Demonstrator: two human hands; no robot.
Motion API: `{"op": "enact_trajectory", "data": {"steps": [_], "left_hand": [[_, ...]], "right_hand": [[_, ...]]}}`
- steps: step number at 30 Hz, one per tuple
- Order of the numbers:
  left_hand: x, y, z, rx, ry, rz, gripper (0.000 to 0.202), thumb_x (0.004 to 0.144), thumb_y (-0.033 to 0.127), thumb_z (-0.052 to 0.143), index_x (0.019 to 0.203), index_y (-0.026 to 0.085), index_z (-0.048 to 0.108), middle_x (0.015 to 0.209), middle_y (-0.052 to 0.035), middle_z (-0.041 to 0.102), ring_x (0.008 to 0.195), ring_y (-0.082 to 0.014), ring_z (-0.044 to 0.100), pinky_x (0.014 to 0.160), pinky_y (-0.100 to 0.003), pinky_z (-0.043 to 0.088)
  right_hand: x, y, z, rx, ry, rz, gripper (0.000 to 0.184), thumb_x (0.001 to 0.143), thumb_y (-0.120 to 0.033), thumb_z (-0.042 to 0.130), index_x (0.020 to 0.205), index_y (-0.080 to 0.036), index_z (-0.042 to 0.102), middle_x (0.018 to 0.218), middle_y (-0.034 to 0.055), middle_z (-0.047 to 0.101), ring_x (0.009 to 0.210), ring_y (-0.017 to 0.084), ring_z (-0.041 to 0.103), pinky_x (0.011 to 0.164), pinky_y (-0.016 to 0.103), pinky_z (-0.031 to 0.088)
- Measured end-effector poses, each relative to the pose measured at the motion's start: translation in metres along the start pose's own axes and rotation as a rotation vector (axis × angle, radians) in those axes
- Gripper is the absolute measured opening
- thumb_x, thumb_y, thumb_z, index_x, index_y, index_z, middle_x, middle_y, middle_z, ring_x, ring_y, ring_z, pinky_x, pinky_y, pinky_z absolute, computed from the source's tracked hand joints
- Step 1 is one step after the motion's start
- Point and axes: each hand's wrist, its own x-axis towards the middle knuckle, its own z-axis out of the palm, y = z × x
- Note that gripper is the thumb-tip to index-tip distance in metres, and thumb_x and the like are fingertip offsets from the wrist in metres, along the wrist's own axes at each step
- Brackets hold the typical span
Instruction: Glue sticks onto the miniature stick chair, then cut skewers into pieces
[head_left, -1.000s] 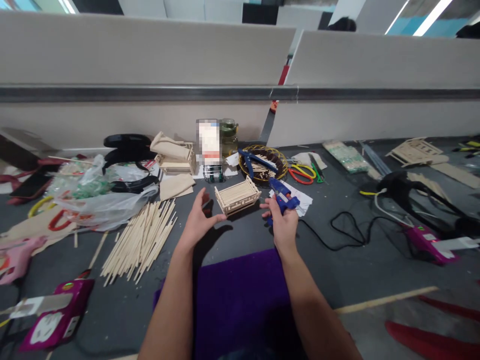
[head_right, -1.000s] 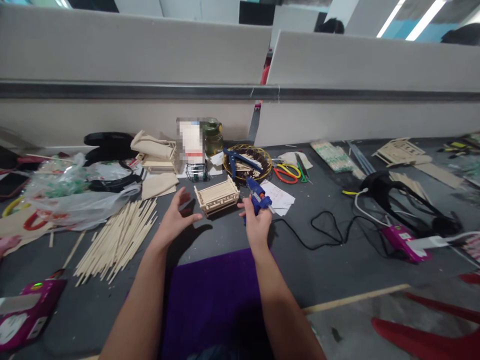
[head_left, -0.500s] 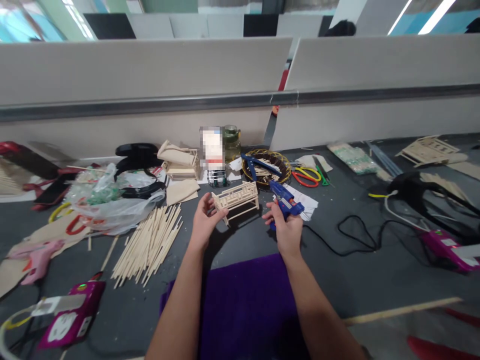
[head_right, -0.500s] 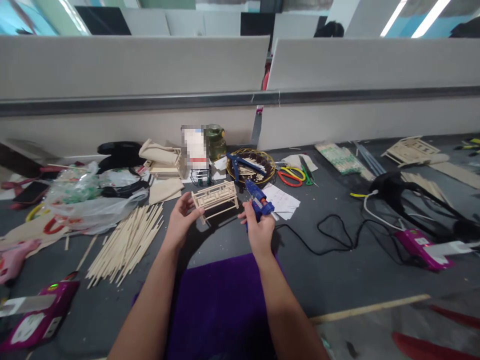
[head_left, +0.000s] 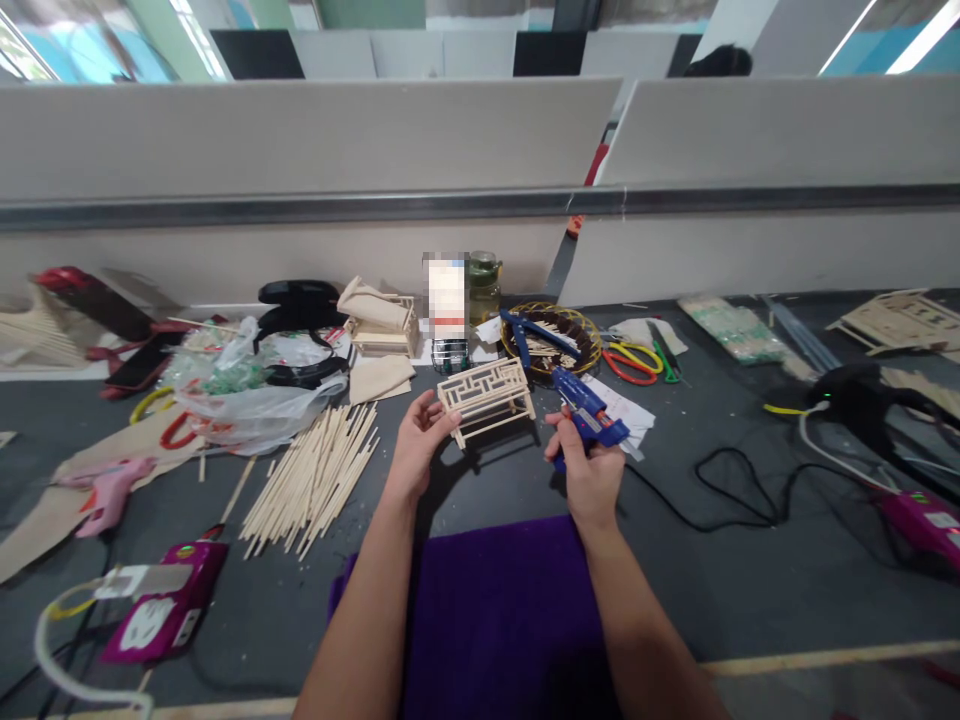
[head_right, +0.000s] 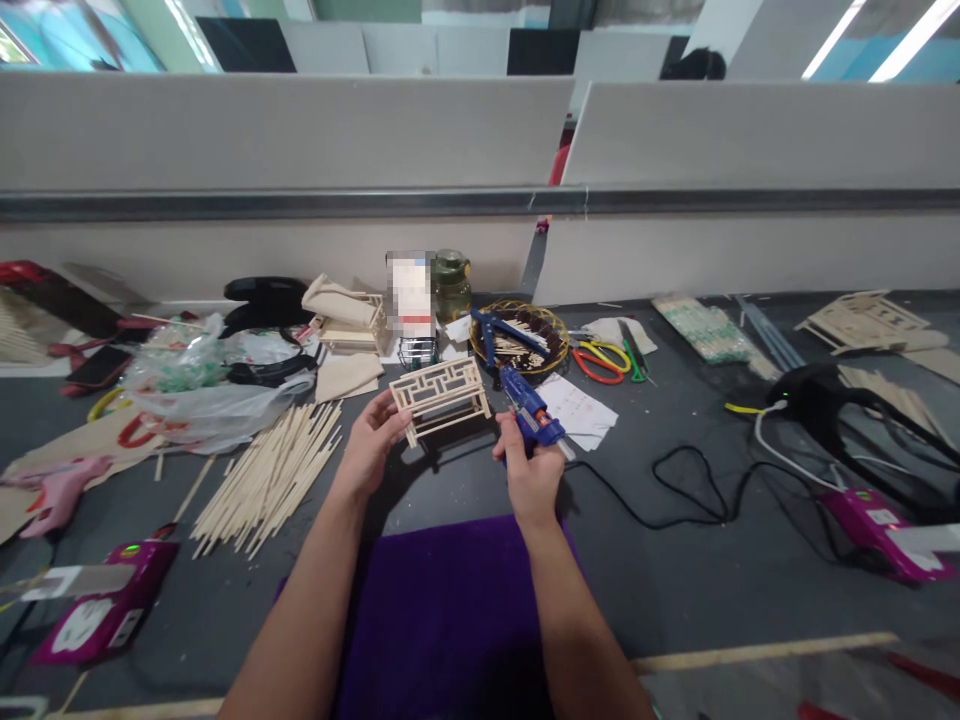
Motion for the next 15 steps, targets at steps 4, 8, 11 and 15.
{"op": "enact_trajectory", "data": {"steps": [4, 8, 11, 15], "left_hand": [[0.0001, -0.0004, -0.0003, 0.003, 0.009, 0.005, 0.071, 0.053, 0.038, 0.085, 0.115, 0.016, 0.057, 0.108, -0.0106, 0.064, 0.097, -0.0204, 0.061, 0.090, -0.036, 0.044], [0.0001, -0.0007, -0.0008, 0.010, 0.027, 0.003, 0.072, 0.052, 0.039, 0.085, 0.114, 0.016, 0.058, 0.109, -0.0103, 0.064, 0.096, -0.0197, 0.060, 0.089, -0.035, 0.044], [0.0006, -0.0016, -0.0012, 0.003, 0.048, 0.000, 0.072, 0.051, 0.039, 0.086, 0.113, 0.016, 0.057, 0.106, -0.0092, 0.063, 0.095, -0.0193, 0.061, 0.088, -0.035, 0.044], [0.0013, -0.0027, -0.0016, -0.007, 0.064, -0.002, 0.072, 0.051, 0.039, 0.086, 0.113, 0.016, 0.057, 0.106, -0.0090, 0.063, 0.094, -0.0178, 0.060, 0.087, -0.033, 0.045]], "right_hand": [[0.0002, 0.0004, 0.0000, 0.009, -0.006, -0.003, 0.030, 0.084, -0.043, 0.063, 0.085, -0.014, 0.066, 0.052, -0.0030, 0.058, 0.048, 0.012, 0.052, 0.055, 0.027, 0.044], [0.0003, -0.0001, -0.0004, 0.012, 0.004, 0.003, 0.031, 0.083, -0.044, 0.063, 0.085, -0.014, 0.066, 0.053, -0.0025, 0.059, 0.047, 0.012, 0.052, 0.053, 0.027, 0.043], [0.0005, -0.0013, -0.0006, 0.011, 0.009, 0.003, 0.031, 0.083, -0.045, 0.063, 0.085, -0.014, 0.065, 0.055, -0.0018, 0.060, 0.048, 0.012, 0.053, 0.054, 0.027, 0.044], [0.0020, -0.0029, -0.0022, 0.015, 0.035, 0.000, 0.032, 0.082, -0.046, 0.064, 0.085, -0.014, 0.065, 0.056, -0.0013, 0.061, 0.047, 0.012, 0.052, 0.053, 0.027, 0.044]]}}
